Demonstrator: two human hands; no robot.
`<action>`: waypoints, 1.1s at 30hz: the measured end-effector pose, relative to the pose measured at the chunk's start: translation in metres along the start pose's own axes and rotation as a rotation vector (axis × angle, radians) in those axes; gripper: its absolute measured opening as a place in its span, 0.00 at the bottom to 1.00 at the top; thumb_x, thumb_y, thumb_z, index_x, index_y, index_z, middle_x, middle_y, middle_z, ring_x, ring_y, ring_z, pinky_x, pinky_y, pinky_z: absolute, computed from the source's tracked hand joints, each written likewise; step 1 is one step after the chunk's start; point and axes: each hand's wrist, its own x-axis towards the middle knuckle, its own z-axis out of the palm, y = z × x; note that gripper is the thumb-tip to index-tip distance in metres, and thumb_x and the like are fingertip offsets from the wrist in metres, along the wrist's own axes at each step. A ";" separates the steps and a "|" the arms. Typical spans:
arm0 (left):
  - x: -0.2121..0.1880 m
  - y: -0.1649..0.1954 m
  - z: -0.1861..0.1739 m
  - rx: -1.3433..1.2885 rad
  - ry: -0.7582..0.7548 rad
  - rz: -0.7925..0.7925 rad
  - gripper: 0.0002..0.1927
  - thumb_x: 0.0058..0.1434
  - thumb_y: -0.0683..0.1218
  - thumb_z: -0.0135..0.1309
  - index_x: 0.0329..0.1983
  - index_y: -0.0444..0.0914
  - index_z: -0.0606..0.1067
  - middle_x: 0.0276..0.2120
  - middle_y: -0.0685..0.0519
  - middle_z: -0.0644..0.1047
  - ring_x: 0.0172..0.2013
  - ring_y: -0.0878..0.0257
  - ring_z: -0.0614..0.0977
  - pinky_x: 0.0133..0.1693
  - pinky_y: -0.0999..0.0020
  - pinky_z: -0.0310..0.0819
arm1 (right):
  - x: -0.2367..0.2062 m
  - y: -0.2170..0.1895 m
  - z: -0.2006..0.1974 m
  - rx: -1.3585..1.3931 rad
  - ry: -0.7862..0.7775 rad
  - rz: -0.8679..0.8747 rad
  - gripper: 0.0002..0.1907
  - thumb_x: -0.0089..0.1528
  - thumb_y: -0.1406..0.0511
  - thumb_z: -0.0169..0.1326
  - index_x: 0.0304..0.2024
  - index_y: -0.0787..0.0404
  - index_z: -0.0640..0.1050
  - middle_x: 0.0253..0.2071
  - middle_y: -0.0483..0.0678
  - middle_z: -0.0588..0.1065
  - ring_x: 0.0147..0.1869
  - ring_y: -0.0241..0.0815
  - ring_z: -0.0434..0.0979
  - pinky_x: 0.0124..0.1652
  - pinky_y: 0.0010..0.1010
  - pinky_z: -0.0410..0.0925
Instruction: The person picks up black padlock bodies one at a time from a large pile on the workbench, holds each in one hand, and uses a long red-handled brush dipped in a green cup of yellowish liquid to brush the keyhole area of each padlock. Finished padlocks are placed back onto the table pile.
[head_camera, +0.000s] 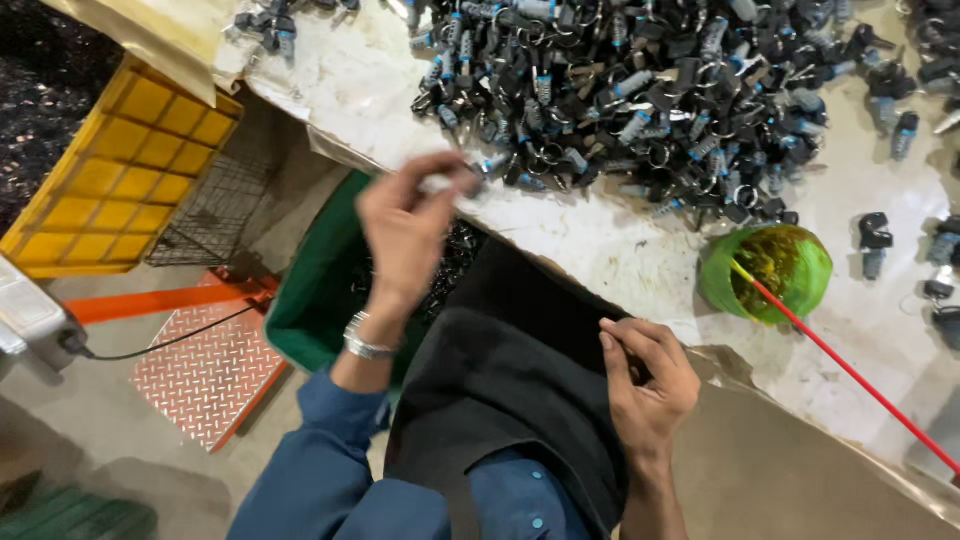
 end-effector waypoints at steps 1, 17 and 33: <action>0.015 -0.004 -0.016 0.321 0.110 0.196 0.14 0.56 0.35 0.59 0.45 0.34 0.84 0.26 0.53 0.77 0.27 0.68 0.70 0.32 0.71 0.65 | -0.001 0.001 -0.002 -0.003 0.003 0.004 0.08 0.62 0.76 0.61 0.44 0.62 0.83 0.41 0.45 0.78 0.34 0.28 0.70 0.32 0.20 0.62; 0.015 -0.007 0.006 0.705 -0.134 0.668 0.13 0.64 0.44 0.69 0.50 0.40 0.82 0.50 0.49 0.77 0.56 0.49 0.71 0.59 0.55 0.59 | -0.013 0.006 -0.003 0.020 -0.019 0.075 0.10 0.60 0.78 0.63 0.42 0.64 0.84 0.38 0.47 0.78 0.33 0.29 0.70 0.31 0.19 0.62; -0.113 0.032 0.075 0.072 -0.362 0.619 0.16 0.53 0.40 0.74 0.43 0.37 0.82 0.35 0.55 0.80 0.38 0.59 0.79 0.46 0.63 0.67 | -0.016 0.018 -0.018 0.260 0.166 0.094 0.06 0.65 0.79 0.59 0.44 0.69 0.80 0.49 0.55 0.79 0.40 0.32 0.77 0.36 0.19 0.71</action>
